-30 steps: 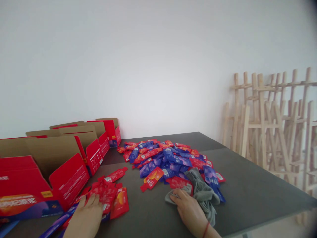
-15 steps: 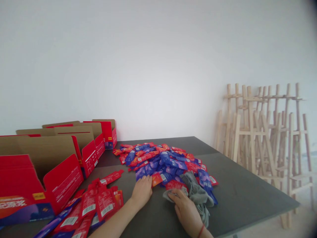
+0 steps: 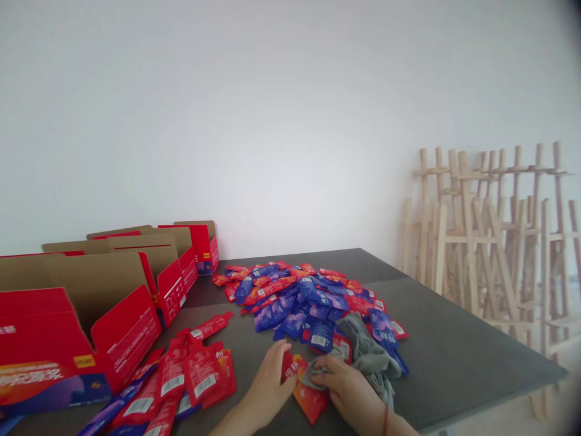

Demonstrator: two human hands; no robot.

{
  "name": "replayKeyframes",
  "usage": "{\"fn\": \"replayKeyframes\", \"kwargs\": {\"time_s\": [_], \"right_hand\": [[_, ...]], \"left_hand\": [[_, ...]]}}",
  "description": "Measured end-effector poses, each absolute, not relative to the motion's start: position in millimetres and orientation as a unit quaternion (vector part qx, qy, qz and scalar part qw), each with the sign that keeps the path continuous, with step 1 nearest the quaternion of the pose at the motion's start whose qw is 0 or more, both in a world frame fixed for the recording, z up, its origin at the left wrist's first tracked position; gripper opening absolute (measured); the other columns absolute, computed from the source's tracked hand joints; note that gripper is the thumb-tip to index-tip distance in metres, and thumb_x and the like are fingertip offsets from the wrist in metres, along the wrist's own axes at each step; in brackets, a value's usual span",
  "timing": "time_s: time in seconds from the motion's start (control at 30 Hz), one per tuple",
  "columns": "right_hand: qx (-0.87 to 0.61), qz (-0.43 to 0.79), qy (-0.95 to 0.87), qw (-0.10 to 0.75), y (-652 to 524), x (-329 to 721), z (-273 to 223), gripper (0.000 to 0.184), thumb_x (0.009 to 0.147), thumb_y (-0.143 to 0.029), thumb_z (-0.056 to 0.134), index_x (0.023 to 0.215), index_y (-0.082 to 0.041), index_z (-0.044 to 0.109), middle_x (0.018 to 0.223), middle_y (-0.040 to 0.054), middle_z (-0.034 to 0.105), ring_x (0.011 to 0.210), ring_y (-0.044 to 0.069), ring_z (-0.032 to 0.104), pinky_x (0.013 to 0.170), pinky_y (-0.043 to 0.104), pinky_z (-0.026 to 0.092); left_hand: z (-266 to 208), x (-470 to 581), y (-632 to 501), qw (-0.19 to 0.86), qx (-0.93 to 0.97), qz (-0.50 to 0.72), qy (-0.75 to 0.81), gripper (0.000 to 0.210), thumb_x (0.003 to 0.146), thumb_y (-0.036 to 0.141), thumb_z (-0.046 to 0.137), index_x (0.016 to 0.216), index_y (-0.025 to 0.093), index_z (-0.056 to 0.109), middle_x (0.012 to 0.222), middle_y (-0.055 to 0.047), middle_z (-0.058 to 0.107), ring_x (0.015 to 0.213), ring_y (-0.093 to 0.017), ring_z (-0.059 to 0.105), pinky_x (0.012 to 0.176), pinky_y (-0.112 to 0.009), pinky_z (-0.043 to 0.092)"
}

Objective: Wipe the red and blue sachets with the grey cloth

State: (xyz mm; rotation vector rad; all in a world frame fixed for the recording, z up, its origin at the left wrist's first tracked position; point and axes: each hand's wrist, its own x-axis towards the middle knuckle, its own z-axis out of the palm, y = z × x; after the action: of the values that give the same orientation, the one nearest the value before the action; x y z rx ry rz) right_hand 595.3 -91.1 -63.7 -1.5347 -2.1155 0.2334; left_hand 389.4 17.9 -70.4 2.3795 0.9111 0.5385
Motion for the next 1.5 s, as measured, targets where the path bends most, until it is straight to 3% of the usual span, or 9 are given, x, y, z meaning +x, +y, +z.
{"fn": "replayKeyframes", "kwargs": {"time_s": [0.1,0.17,0.4,0.57,0.7,0.93,1.13,1.37,1.5], "right_hand": [[-0.515,0.08,-0.827,0.21,-100.7,596.2,-67.9,0.049,0.077,-0.007,0.048,0.115,-0.03,0.071,0.121,0.0033,0.066,0.106,0.02,0.062,0.091,0.028,0.048],[-0.508,0.067,-0.839,0.184,-98.2,592.4,-68.2,0.046,0.081,-0.01,0.05,0.117,-0.031,0.07,0.121,0.0026,0.066,0.106,0.021,0.062,0.091,0.029,0.048],[-0.603,0.021,-0.786,0.138,-38.1,570.0,-52.0,0.045,0.088,-0.008,0.042,0.123,-0.022,0.067,0.123,0.0102,0.065,0.11,0.026,0.06,0.093,0.036,0.049],[-0.536,0.043,-0.829,0.155,-56.4,576.7,-44.0,0.04,0.091,-0.011,0.048,0.118,-0.029,0.071,0.123,0.0039,0.066,0.11,0.022,0.059,0.096,0.032,0.046],[-0.471,0.079,-0.863,0.167,-98.0,584.0,-40.5,0.036,0.095,-0.016,0.048,0.114,-0.034,0.072,0.12,0.0002,0.067,0.104,0.019,0.062,0.088,0.028,0.048],[-0.556,0.013,-0.816,0.155,-68.4,580.3,-52.8,0.035,0.096,-0.016,0.052,0.123,-0.031,0.068,0.127,0.0052,0.063,0.112,0.024,0.059,0.095,0.036,0.048],[-0.47,0.032,-0.869,0.151,-81.8,582.7,-44.2,0.03,0.097,-0.025,0.054,0.122,-0.034,0.068,0.127,0.0031,0.063,0.11,0.024,0.059,0.093,0.035,0.048],[-0.52,0.059,-0.84,0.147,-111.1,603.6,-45.2,0.045,0.094,-0.011,0.043,0.124,-0.035,0.067,0.128,0.0036,0.063,0.109,0.022,0.061,0.091,0.033,0.048],[-0.596,0.037,-0.789,0.142,-86.1,601.1,-53.6,0.055,0.086,-0.002,0.043,0.132,-0.027,0.061,0.129,0.0073,0.061,0.113,0.025,0.059,0.092,0.035,0.049]], "left_hand": [[-79.3,381.5,9.0,0.254,0.882,0.151,0.368,0.105,0.063,0.032,0.08,0.152,0.009,0.03,0.159,-0.021,0.024,0.147,-0.035,0.022,0.12,-0.049,0.021],[-79.1,379.1,4.0,0.247,0.887,0.123,0.371,0.115,0.057,0.032,0.084,0.154,0.01,0.026,0.16,-0.021,0.022,0.147,-0.035,0.021,0.121,-0.05,0.019],[-61.8,383.3,0.8,0.251,0.894,0.08,0.363,0.12,0.057,0.043,0.086,0.155,0.01,0.025,0.159,-0.021,0.025,0.147,-0.037,0.022,0.121,-0.054,0.017],[-67.0,381.3,1.6,0.25,0.898,0.092,0.351,0.119,0.058,0.044,0.087,0.155,0.01,0.025,0.159,-0.021,0.023,0.147,-0.037,0.021,0.12,-0.055,0.018],[-69.7,381.1,2.1,0.25,0.904,0.099,0.332,0.12,0.058,0.048,0.088,0.155,0.013,0.026,0.159,-0.022,0.024,0.146,-0.04,0.022,0.119,-0.059,0.019],[-61.1,380.7,1.4,0.24,0.906,0.093,0.335,0.116,0.058,0.048,0.087,0.153,0.014,0.031,0.158,-0.019,0.028,0.146,-0.036,0.024,0.12,-0.056,0.018],[-55.2,377.1,1.9,0.233,0.915,0.078,0.321,0.112,0.058,0.054,0.087,0.151,0.018,0.037,0.159,-0.019,0.027,0.146,-0.038,0.022,0.119,-0.057,0.018],[-55.8,375.4,2.7,0.225,0.918,0.08,0.317,0.11,0.059,0.06,0.084,0.151,0.021,0.038,0.159,-0.017,0.027,0.146,-0.038,0.023,0.117,-0.058,0.02],[-44.7,381.2,6.7,0.222,0.918,0.044,0.326,0.113,0.057,0.063,0.083,0.15,0.015,0.039,0.16,-0.02,0.022,0.147,-0.038,0.02,0.118,-0.055,0.019]]}}
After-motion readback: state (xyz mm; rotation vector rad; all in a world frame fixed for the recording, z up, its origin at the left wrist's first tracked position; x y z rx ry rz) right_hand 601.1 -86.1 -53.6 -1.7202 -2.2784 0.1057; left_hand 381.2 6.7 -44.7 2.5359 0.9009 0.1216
